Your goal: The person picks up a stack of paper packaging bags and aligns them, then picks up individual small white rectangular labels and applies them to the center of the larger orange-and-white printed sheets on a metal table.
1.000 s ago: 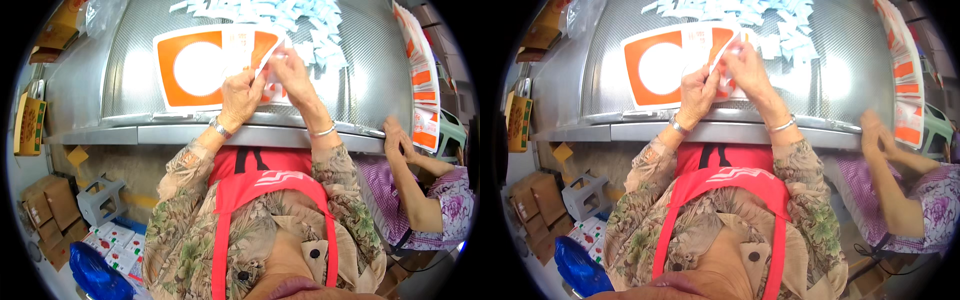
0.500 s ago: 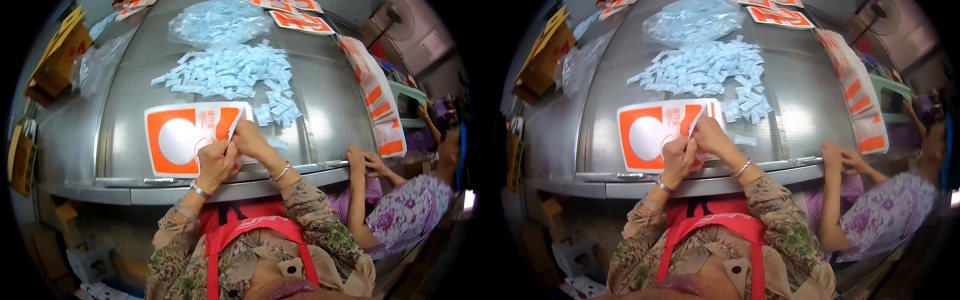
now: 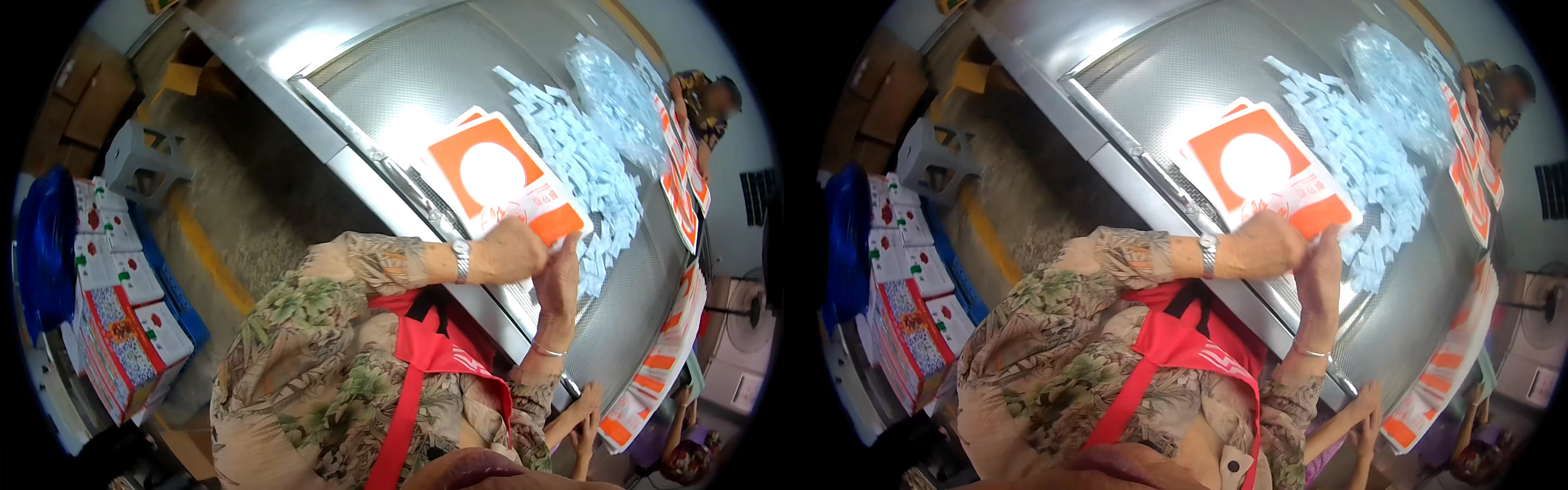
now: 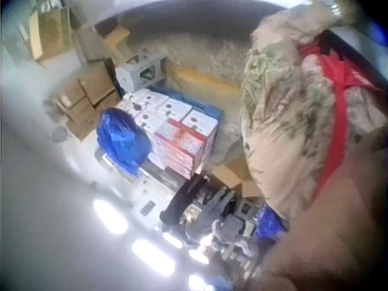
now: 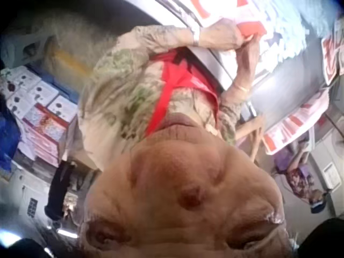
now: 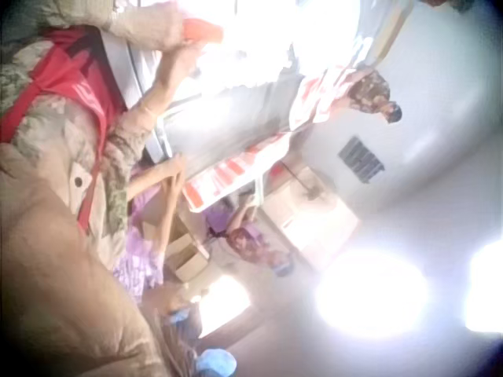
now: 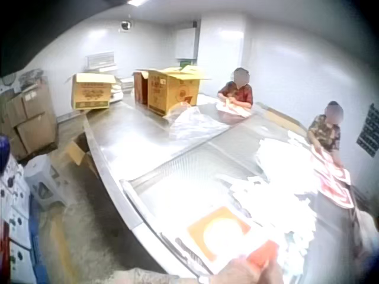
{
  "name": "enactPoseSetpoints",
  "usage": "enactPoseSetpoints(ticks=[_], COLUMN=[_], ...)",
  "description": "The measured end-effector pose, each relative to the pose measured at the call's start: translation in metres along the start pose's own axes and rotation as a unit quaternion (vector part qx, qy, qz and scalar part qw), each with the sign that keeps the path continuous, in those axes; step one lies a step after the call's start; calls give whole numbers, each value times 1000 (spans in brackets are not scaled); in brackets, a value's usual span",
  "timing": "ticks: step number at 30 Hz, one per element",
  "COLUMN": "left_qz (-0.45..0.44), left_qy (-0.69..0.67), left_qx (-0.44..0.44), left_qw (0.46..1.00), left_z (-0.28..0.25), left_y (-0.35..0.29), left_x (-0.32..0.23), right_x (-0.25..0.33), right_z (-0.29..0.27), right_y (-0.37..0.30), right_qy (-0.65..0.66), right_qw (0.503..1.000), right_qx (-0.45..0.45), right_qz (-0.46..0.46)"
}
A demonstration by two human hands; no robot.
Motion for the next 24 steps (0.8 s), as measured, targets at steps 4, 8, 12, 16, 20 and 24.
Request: enactPoseSetpoints(ticks=[4,8,12,16,20,24], left_qz=[88,30,-63,-102,-117,-156], left_qy=[31,36,68,89,193,263], left_qx=[-21,42,11,-26,-14,-9], left_qw=[995,998,996,990,974,952], left_z=[3,1,-11,-28,-41,-67], left_y=[3,3,3,11,10,2], left_x=[-14,4,27,46,91,145], right_x=[17,-1,4,41,33,-3], right_z=[19,13,19,40,7,-35], right_y=[2,25,22,-11,-28,-47], right_qy=[348,189,-10,-229,-257,-355], right_qw=[934,982,999,953,949,918], right_qx=[69,-8,-27,-132,-140,-160], right_qz=[44,15,-39,-150,-120,-69])
Point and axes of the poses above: each hand's wrist, its own y-axis towards the middle knuckle, its own z-axis out of the palm, x = y × z, the point moved 7 cm from there along y, towards the middle knuckle, and after that the axes turned 9 degrees about -y, right-handed, at the moved point
